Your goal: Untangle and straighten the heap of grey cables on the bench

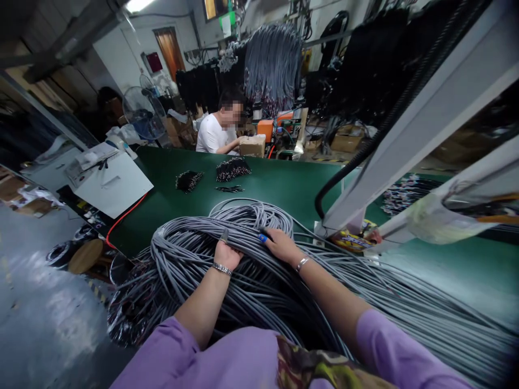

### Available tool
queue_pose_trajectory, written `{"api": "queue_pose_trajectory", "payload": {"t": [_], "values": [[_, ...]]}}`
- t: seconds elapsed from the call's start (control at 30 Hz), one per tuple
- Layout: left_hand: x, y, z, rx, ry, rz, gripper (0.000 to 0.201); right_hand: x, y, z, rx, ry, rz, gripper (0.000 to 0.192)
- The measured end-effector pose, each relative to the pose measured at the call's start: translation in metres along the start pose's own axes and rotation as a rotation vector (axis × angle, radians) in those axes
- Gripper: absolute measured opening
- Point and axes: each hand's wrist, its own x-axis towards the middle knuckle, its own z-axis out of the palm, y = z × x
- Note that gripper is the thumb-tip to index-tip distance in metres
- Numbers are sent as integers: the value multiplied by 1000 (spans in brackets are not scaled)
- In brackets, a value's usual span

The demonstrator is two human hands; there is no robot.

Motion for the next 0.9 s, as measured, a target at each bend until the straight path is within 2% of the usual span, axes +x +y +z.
{"api": "queue_pose_trajectory", "payload": {"t": [0.07,0.17,0.27,0.37,0.47,0.53,0.57,0.63,0.67,0.7,0.73,0.77,0.8,0.83,0.87,0.9], "values": [[4,-1,2,-13,26,8,30,6,1,4,-7,6,-9,31],[3,-6,0,-48,51,46,31,0,-1,7,42,31,-11,35],[-9,-24,-9,-102,-133,76,40,-17,-19,5,209,55,-97,38],[-27,-53,-16,-109,-396,-10,54,-35,-43,0,257,46,-201,39],[-40,-75,-13,-122,-510,-70,63,-50,-59,-5,228,49,-214,38],[-46,-79,-4,-173,-525,-32,64,-62,-68,-10,231,106,-236,36],[-50,-79,2,-205,-511,-11,63,-71,-72,-13,227,182,-272,33],[-60,-75,17,-259,-444,-21,57,-95,-81,-16,221,331,-401,29],[-66,-72,25,-282,-407,-44,53,-110,-84,-16,243,326,-470,29],[-73,-70,32,-303,-377,-68,51,-126,-85,-13,297,228,-510,30],[-79,-68,39,-325,-361,-84,50,-142,-83,-7,375,55,-493,31],[-86,-67,45,-344,-365,-92,50,-158,-79,1,457,-148,-418,31],[-93,-66,49,-362,-378,-92,51,-173,-71,12,523,-329,-284,34],[-99,-66,53,-375,-395,-95,54,-187,-61,24,525,-382,-125,41],[-104,-66,55,-379,-411,-102,56,-199,-49,37,454,-327,-32,49],[-109,-66,56,-378,-433,-110,59,-209,-37,50,329,-208,3,54]]}}
